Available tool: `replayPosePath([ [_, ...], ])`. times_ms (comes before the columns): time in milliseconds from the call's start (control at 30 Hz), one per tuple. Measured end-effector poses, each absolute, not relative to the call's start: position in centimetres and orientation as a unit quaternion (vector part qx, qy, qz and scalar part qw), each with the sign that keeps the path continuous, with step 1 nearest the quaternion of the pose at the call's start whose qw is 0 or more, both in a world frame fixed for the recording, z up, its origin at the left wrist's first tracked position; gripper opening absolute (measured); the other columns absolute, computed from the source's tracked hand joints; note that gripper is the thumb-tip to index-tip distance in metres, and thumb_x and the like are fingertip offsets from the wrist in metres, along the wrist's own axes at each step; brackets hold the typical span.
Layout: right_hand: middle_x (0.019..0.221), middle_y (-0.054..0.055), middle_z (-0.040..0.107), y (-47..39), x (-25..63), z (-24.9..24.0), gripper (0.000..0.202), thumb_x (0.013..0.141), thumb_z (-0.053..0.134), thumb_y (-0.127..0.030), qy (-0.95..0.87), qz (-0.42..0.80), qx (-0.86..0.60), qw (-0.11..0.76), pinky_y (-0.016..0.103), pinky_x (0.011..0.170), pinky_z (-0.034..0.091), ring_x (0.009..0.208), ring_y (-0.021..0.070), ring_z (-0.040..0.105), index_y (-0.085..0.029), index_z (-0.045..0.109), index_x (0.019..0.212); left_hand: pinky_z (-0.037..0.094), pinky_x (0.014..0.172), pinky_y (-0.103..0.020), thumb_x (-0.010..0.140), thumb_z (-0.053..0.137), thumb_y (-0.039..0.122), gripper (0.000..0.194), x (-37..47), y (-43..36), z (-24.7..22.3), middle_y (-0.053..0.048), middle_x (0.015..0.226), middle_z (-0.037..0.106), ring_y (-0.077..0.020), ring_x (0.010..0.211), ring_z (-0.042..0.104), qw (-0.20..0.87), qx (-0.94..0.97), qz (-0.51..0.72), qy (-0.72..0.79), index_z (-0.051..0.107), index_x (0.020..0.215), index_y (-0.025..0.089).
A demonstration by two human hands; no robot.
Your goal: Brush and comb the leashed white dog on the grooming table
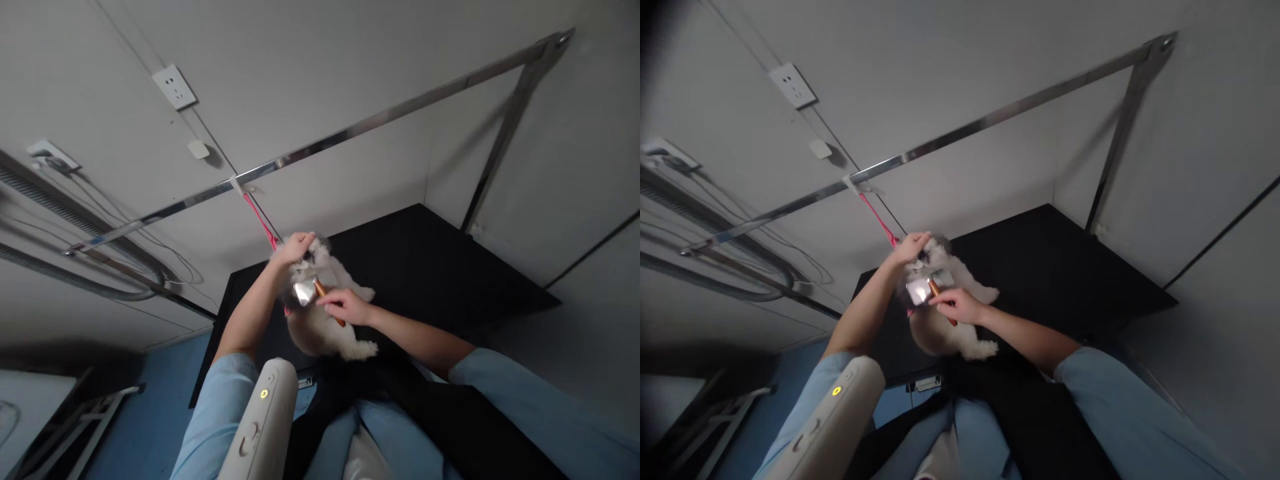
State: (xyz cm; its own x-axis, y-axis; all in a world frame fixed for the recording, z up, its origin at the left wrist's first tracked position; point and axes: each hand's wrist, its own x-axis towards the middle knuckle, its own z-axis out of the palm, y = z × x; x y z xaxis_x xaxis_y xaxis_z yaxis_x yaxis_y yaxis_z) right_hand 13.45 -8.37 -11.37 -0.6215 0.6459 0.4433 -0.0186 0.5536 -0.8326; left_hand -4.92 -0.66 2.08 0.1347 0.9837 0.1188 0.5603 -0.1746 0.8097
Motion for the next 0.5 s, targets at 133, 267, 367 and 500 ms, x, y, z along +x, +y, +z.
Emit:
replayPosePath([
  [133,0.078,0.006,0.074,-7.9,13.8,-11.9,0.03,0.085,0.058,-0.023,-0.805,0.399,-0.246,0.365,0.023,0.062,0.046,0.06,0.0116,0.057,-0.011,0.077,0.105,0.015,0.051,-0.027,0.091,0.051,0.048,0.051,-4.7,-0.8,2.8,0.005,0.051,0.022,-0.0082,0.047,0.019,0.257,0.702,0.325,0.579,0.028,0.053,0.022],
  [267,0.071,0.002,0.072,-7.9,13.2,-12.5,0.029,0.087,0.056,-0.022,-0.831,0.394,-0.207,0.334,0.025,0.065,0.05,0.06,0.0126,0.059,-0.017,0.077,0.106,0.017,0.052,-0.027,0.093,0.048,0.039,0.048,-5.0,-1.3,3.4,0.005,0.05,0.025,-0.009,0.047,0.022,0.23,0.69,0.299,0.617,0.031,0.052,0.021],
  [367,0.095,0.008,0.075,-7.7,12.1,-12.3,0.029,0.087,0.058,-0.021,-0.842,0.321,-0.194,0.387,0.033,0.087,0.051,0.085,0.0183,0.067,-0.017,0.076,0.11,0.019,0.053,-0.027,0.092,0.048,0.038,0.049,-5.4,-1.6,3.5,0.005,0.048,0.026,-0.0094,0.048,0.024,0.206,0.687,0.287,0.636,0.033,0.049,0.02],
  [500,0.082,0.007,0.076,-8.1,10.6,-11.9,0.026,0.084,0.061,-0.014,-0.858,0.345,-0.246,0.289,0.029,0.077,0.05,0.073,0.0172,0.066,-0.018,0.078,0.103,0.02,0.051,-0.025,0.092,0.05,0.039,0.049,-6.2,-1.6,3.6,0.005,0.047,0.027,-0.0093,0.048,0.025,0.207,0.677,0.304,0.638,0.034,0.049,0.02],
])
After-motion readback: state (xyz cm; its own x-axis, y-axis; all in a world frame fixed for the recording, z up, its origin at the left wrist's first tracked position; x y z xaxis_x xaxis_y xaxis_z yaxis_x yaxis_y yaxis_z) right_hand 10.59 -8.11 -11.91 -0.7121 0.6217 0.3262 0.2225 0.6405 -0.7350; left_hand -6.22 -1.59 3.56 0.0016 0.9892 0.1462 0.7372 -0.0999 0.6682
